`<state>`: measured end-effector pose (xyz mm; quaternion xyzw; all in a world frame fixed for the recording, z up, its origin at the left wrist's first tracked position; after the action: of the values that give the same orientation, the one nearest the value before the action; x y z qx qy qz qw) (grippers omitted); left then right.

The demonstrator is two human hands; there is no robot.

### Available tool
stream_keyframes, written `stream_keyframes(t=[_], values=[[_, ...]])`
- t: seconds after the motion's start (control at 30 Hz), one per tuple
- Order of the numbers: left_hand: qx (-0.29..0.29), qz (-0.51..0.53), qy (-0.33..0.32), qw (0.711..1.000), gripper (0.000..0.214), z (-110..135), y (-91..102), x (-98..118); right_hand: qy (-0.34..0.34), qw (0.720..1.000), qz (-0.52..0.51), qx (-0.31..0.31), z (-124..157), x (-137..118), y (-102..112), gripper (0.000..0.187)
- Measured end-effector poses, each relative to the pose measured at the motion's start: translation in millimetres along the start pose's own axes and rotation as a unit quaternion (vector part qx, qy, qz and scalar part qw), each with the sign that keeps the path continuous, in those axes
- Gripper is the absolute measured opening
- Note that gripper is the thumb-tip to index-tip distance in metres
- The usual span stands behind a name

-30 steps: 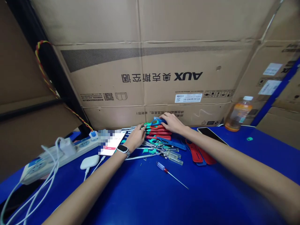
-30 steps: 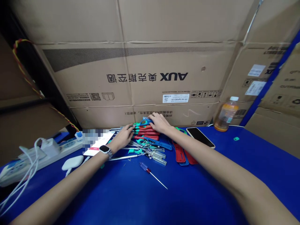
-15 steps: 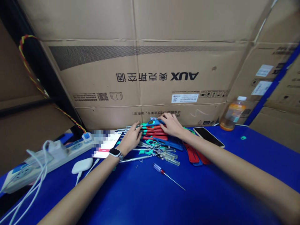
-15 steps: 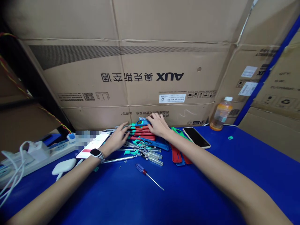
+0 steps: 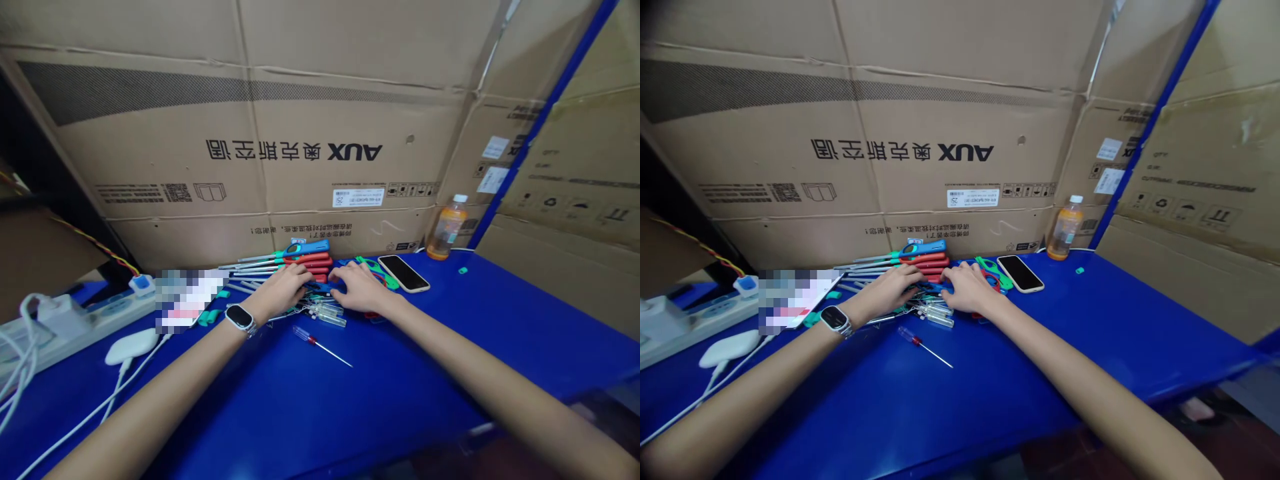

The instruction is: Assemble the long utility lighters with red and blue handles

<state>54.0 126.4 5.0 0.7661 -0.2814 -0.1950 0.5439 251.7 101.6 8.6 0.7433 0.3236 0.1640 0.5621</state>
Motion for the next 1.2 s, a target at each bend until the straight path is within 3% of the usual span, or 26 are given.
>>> stream_keyframes(t=[0.13, 0.27, 0.4, 0.5, 0.67, 0.77, 0.83, 0.97, 1.07, 1.2], values=[[-0.029, -0.024, 0.005, 0.999, 0.016, -7.0, -1.6, 1.6, -0.024, 0.999, -0.015, -0.043, 3.9, 2.7, -3.8, 0.022], [-0.006, 0.0, -0.001, 1.0, 0.011, -1.8, 11.0, -0.7, -0.018, 0.999, -0.033, -0.01, 3.8, 5.7, -4.4, 0.008], [0.069, 0.053, -0.015, 0.996, 0.012, 31.5, 33.1, -2.4, 0.055, 0.994, -0.069, 0.068, 9.1, -9.5, 3.3, 0.005], [0.079, 0.107, -0.011, 0.991, 0.016, 68.9, 44.2, -1.2, 0.11, 0.984, -0.102, 0.097, 15.0, -35.6, 7.9, 0.009], [0.034, 0.192, 0.045, 0.98, 0.012, 117.3, 44.8, 2.8, 0.16, 0.974, -0.145, 0.07, 20.0, -80.4, -4.9, 0.009], [-0.019, 0.205, 0.12, 0.971, 0.029, 127.1, 39.6, 5.6, 0.156, 0.975, -0.15, 0.045, 22.1, -93.1, -17.4, 0.01], [-0.048, 0.21, 0.153, 0.964, 0.036, 128.2, 37.2, 8.4, 0.157, 0.975, -0.15, 0.04, 25.2, -95.3, -22.2, 0.011], [-0.091, 0.218, 0.16, 0.958, 0.033, 128.7, 35.9, 13.4, 0.156, 0.975, -0.146, 0.058, 33.2, -90.1, -22.7, 0.012], [-0.095, 0.215, 0.157, 0.959, 0.031, 130.6, 35.6, 14.5, 0.128, 0.981, -0.129, 0.074, 35.9, -81.4, -22.3, 0.011], [-0.084, 0.204, 0.137, 0.966, 0.029, 132.2, 33.5, 14.4, 0.1, 0.988, -0.111, 0.048, 34.3, -72.2, -26.3, 0.008]])
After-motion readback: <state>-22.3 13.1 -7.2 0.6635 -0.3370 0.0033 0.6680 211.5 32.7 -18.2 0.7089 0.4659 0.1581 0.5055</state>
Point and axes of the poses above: each hand's wrist, its own z-axis away from the middle knuckle, its own y-axis out of the back of the hand, x = y × z, the point moved 2 cm from there along -z, towards the middle knuckle, and after that the axes turned 13 degrees about y, right-handed, at the moved point
